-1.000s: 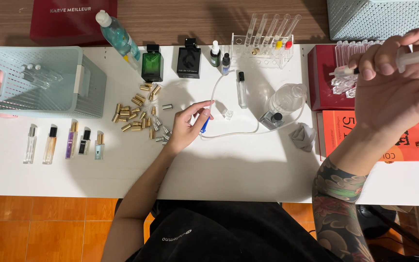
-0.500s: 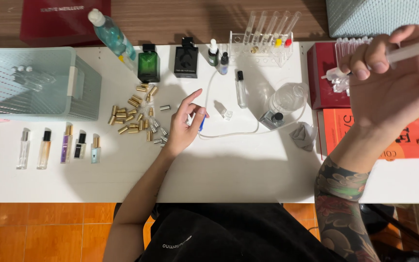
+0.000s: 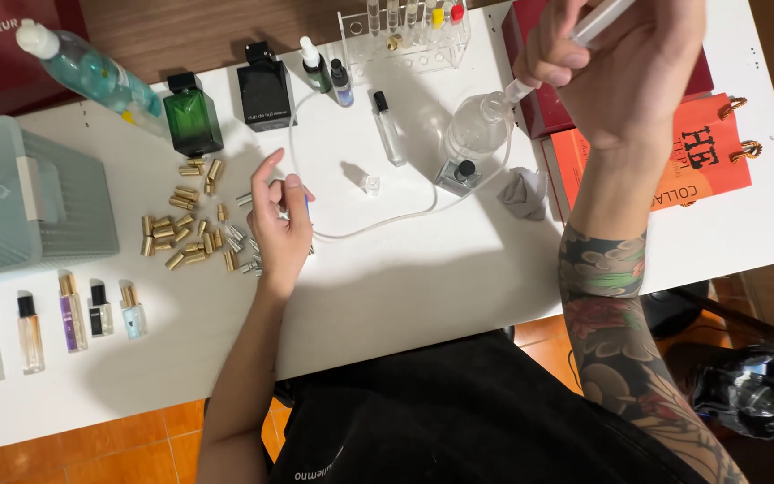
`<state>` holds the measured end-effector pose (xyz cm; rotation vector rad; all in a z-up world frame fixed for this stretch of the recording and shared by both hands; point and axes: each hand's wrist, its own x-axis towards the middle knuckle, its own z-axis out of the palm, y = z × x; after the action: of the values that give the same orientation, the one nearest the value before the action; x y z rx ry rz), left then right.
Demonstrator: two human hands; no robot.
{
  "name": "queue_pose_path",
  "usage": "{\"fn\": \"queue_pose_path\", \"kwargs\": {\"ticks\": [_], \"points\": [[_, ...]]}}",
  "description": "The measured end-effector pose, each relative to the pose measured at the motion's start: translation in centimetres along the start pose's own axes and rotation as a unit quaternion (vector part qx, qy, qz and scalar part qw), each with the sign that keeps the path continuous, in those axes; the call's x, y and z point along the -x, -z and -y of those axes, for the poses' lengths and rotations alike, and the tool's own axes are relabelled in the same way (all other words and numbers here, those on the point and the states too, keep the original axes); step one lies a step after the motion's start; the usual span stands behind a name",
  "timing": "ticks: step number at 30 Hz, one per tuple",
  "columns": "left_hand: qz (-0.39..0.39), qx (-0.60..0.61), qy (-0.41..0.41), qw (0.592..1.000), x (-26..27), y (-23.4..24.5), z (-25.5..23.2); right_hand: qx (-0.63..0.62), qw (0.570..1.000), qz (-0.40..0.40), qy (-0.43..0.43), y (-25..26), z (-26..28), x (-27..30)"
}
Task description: Filling small perfume vials from larger bottles using a syringe and tubing.
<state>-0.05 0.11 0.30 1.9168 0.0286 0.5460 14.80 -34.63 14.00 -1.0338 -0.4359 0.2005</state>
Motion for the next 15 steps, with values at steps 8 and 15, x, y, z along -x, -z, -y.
{"fn": "queue_pose_path", "kwargs": {"ticks": [8, 15], "points": [[-0.007, -0.204, -0.076, 0.976, -0.3, -0.1, 0.1, 0.09, 0.995, 0.038, -0.03, 1.7, -1.6, -1.1], [-0.008, -0.312, -0.097, 0.945, 0.1, 0.0, 0.9, 0.09, 0.994, 0.066, -0.019, 2.1, -2.2, -1.4]]}}
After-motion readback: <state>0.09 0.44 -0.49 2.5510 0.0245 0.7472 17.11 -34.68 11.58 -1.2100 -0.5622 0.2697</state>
